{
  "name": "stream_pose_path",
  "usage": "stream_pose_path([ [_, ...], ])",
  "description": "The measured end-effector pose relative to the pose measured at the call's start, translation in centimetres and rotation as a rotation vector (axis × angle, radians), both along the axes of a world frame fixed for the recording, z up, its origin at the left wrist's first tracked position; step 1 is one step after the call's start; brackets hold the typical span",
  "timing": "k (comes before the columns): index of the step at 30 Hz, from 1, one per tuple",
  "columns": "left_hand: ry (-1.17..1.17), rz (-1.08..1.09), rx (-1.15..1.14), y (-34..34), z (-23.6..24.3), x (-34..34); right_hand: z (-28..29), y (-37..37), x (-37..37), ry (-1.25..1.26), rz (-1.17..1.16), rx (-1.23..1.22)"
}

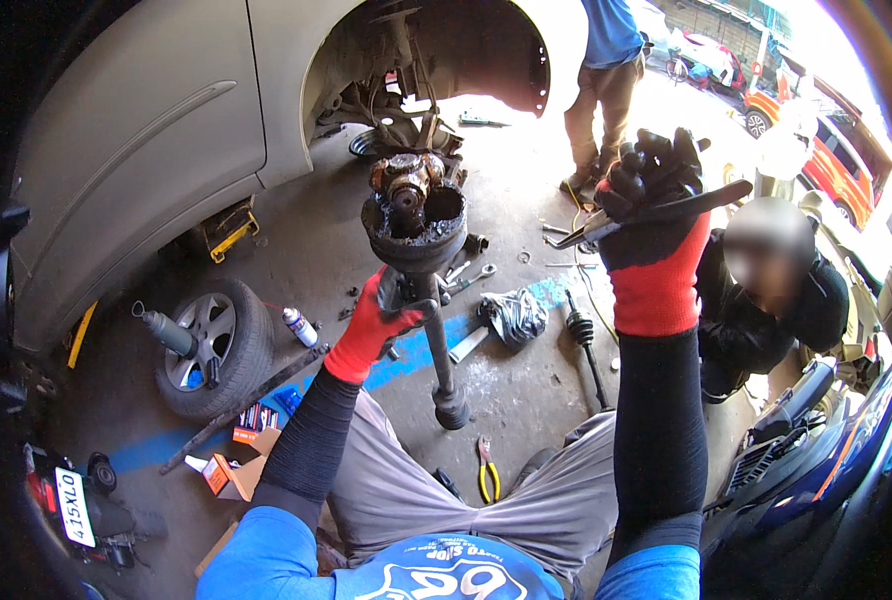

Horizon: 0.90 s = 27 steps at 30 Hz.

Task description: The person sits on the garage floor and uses a wrench to loosen a bolt on a car axle assembly. They remove the bolt, inspect the part, and place the bolt on the floor.

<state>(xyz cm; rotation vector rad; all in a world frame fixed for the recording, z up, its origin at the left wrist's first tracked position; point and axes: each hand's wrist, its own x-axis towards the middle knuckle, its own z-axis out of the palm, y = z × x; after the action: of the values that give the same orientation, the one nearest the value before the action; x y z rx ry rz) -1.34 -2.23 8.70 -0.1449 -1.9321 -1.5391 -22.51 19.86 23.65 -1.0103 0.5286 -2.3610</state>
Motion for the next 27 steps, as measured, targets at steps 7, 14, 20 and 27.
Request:
stream_pose_path([
  [7,-0.109,-0.105,0.212,0.8,0.2,0.5,0.4,-0.3,0.6,-0.134,-0.023,-0.008],
  [14,-0.154,-0.157,0.291,0.9,-0.7,0.9,0.5,0.0,-0.1,-0.033,0.021,-0.05],
  [20,-0.083,-0.206,0.313,1.2,-3.7,-1.4,-2.1,-0.7,-1.2,-0.188,-0.15,0.078],
  [27,-0.06,-0.216,0.345,0.4,-4.9,-2.4,-15.4,-0.4,-5.5,-0.449,-0.232,0.34],
])
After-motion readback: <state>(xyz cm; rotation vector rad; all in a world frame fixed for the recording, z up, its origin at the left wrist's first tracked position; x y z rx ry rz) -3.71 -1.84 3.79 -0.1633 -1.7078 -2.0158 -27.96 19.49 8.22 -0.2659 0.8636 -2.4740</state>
